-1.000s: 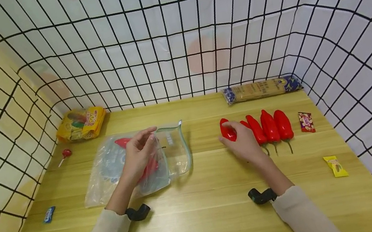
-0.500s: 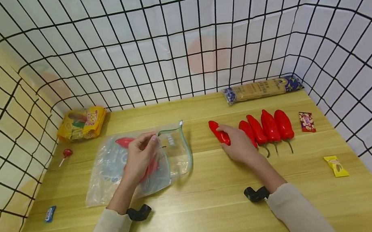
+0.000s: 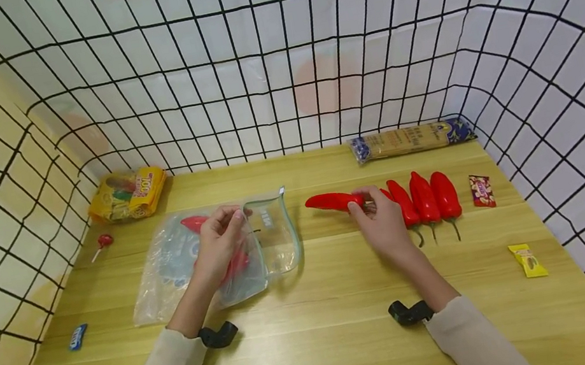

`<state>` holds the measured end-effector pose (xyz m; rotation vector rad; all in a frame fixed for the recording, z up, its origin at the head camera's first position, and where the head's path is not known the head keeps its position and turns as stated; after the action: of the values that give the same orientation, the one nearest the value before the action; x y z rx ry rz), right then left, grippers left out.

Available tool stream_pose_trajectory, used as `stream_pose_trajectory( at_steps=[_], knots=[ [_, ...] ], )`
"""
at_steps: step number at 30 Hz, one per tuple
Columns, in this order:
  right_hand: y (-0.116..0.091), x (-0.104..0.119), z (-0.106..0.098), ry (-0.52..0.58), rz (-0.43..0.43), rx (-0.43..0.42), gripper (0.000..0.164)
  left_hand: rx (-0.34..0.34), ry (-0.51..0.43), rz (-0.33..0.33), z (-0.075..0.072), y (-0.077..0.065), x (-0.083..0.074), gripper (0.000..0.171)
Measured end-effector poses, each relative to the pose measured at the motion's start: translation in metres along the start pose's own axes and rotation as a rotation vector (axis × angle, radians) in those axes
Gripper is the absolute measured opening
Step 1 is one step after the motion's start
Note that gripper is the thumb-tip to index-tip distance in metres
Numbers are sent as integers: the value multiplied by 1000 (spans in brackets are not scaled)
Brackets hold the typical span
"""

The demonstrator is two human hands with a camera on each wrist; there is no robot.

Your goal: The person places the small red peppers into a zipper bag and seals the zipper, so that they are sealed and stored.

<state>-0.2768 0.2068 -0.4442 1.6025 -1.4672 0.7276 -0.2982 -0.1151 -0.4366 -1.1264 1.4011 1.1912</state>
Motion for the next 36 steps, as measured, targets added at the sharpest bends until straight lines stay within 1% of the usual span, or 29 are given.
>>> stream_pose_trajectory(
  at_steps=[3,6,9,12,15,16,18,20,24,27,29,32,36],
  knots=[
    [-1,6,-1,98,-14,11,45,-7,-7,3,0,0,-2,27],
    [-1,14,7,202,-24,78,43,-9,-26,0,2,-1,-3,27],
    [-2,23,25,285,-3,185,41,-12,-45,-3,3,-2,-4,26],
    [-4,30,46,316,34,292,42,-19,-48,-2,3,-2,-6,26],
    [-5,34,66,333,57,363,41,-25,-65,-8,4,-3,-7,26],
    [-4,35,72,333,55,374,41,-28,-73,-12,4,-3,-7,26],
    [-4,37,82,341,53,382,43,-32,-85,-20,4,-3,-7,27],
    [-4,38,92,348,57,372,43,-33,-93,-33,5,-3,-6,27],
    [-3,43,105,328,78,316,38,-37,-92,-51,6,-3,-4,29],
    [-2,46,113,271,90,273,29,-44,-96,-64,6,-4,-3,28],
    [-2,48,119,226,86,261,26,-49,-104,-67,7,-4,-2,27],
    [-3,50,129,176,75,285,27,-58,-128,-77,8,-3,2,26],
    [-7,48,136,182,71,355,35,-77,-167,-115,7,-3,9,26]
  ],
)
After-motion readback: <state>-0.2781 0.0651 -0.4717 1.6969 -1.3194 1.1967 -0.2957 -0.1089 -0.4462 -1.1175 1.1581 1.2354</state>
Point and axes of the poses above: each hand's wrist, its own y-axis towards the middle knuckle, its own z-axis out of the palm, x = y × z, the point moved 9 cm from there along y, towards the middle knuckle, and after that the axes turned 2 degrees about -z, right-handed, at the moved point
